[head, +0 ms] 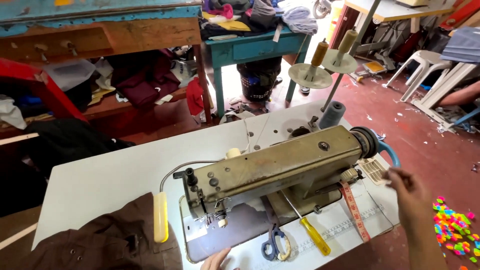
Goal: Threading an industrial sewing machine needle and preparing the thread for sewing.
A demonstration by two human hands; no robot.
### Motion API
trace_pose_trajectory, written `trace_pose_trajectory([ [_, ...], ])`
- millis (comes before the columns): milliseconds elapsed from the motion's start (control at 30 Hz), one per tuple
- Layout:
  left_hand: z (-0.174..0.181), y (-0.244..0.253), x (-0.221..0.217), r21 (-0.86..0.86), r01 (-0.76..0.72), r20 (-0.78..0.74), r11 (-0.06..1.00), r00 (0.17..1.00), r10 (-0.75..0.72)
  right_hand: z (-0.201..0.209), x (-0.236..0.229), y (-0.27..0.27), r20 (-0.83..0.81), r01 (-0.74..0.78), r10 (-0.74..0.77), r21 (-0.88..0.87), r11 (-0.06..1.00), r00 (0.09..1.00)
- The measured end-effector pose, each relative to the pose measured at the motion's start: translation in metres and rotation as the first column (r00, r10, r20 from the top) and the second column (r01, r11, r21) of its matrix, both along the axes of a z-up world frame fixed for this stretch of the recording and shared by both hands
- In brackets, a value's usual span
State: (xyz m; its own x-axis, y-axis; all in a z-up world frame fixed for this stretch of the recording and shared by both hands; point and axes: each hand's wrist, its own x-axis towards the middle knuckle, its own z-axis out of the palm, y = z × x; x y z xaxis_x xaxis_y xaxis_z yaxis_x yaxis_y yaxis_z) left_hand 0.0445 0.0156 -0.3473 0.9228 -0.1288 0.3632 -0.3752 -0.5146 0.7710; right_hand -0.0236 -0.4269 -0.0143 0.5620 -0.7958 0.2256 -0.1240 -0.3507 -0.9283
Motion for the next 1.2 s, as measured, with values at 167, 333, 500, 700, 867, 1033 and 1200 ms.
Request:
trace_pose_trajectory([
  [167, 0.175, -0.052, 0.025, 0.399, 0.432, -0.658, 0.809, 0.749, -0.075, -0.034, -0.047, 0.105, 0.112, -0.437, 0.433, 0.013, 0.899, 0.894],
  [333, 0.329, -0.037, -0.077, -0.061, 0.32, 0.154, 0.945, 0.939, -0.308, -0.071, -0.047, 0.193, 0.144, -0.666, 0.703, 0.495, 0.558, 0.697],
  [500, 0.336, -0.015, -0.068, -0.117, 0.256, 0.346, 0.96, 0.916, -0.203, -0.068, -0.029, 0.236, 0.41, -0.702, 0.649, 0.654, 0.28, 0.641],
  [700, 0.346, 0.006, -0.067, -0.157, 0.148, 0.284, 0.976, 0.954, -0.099, -0.021, -0.024, 0.275, 0.153, -0.713, 0.808, 0.581, 0.393, 0.569],
  [867, 0.34, 0.015, -0.063, -0.351, 0.146, 0.161, 0.925, 0.982, -0.094, -0.05, -0.028, 0.267, 0.042, -0.793, 0.814, 0.26, 0.551, 0.58],
  [1033, 0.341, 0.019, -0.063, -0.472, 0.1, -0.017, 0.876, 0.992, -0.123, -0.033, -0.029, 0.275, 0.048, -0.751, 0.765, 0.235, 0.617, 0.643],
  [1200, 0.339, 0.025, -0.065, -0.449, 0.128, -0.009, 0.885, 0.989, -0.148, -0.029, -0.028, 0.279, 0.078, -0.744, 0.749, 0.215, 0.632, 0.658],
])
